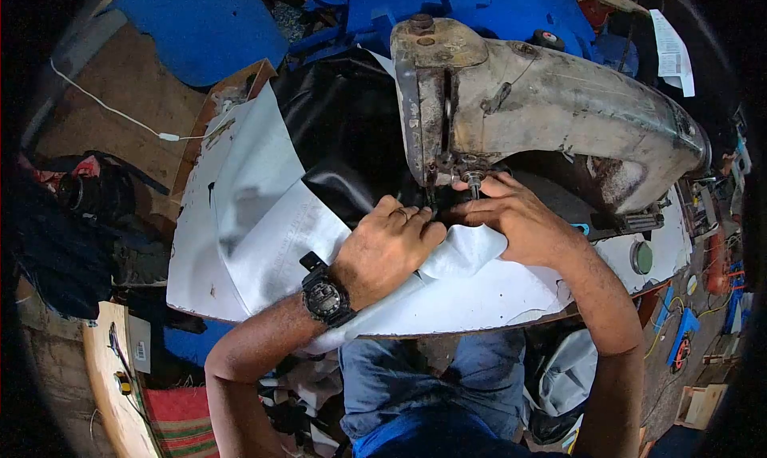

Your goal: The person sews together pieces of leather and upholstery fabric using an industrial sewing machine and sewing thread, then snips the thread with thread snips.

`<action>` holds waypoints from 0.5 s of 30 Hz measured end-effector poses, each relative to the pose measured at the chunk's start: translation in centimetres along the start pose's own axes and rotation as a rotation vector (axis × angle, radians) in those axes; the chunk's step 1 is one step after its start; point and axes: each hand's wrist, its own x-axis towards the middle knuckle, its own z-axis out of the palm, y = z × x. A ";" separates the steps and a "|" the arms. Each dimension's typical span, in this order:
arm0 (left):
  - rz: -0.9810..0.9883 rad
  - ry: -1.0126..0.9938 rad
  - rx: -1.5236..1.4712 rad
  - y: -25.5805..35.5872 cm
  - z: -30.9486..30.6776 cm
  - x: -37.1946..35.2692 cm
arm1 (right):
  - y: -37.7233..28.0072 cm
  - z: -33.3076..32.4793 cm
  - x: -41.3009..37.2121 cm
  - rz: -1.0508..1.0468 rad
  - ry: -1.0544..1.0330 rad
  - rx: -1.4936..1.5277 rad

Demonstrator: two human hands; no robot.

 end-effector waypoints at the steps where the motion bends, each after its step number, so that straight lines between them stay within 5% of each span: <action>1: -0.003 -0.003 0.006 0.1 0.0 0.1 | 0.2 0.0 0.0 0.011 -0.008 0.011; 7: -0.080 -0.060 0.035 1.5 -0.2 1.2 | 1.2 -0.5 0.4 0.117 -0.052 0.053; 15: -0.088 0.033 0.077 3.0 -0.2 0.2 | 1.7 -0.4 0.2 0.004 0.005 0.073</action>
